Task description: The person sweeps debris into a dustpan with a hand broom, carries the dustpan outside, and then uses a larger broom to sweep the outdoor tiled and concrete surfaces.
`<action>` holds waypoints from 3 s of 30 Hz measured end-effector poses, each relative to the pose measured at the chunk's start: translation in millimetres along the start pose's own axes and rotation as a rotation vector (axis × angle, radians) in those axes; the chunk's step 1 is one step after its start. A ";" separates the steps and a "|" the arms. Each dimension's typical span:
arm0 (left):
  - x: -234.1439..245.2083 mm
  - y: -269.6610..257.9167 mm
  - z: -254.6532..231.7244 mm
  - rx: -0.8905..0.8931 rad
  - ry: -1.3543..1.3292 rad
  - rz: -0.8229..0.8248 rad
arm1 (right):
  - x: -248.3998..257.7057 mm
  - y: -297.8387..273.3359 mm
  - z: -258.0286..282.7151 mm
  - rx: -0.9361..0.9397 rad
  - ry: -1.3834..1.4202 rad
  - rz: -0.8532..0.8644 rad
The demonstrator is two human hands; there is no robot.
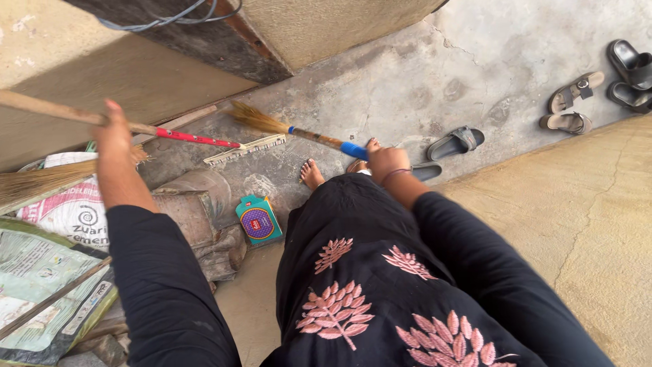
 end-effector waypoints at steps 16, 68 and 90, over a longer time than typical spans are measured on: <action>-322.1 -339.4 -98.9 -1.414 0.898 0.437 | -46.0 -97.3 -269.5 -0.649 0.133 0.141; -710.8 -608.9 -302.6 -2.246 1.249 0.756 | -165.6 -158.3 -372.1 -1.291 2.216 -0.210; -808.1 -607.9 -370.8 -2.221 1.303 0.833 | -14.4 69.6 -433.5 -1.019 2.793 -0.440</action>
Point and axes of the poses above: each hand's wrist, its own y-axis towards the middle knuckle, its own x-axis out of the back of the hand, z = x × y, the point moved 3 cm from there along y, towards the middle knuckle, and after that the axes turned 3 degrees about y, right-handed, at the moved point
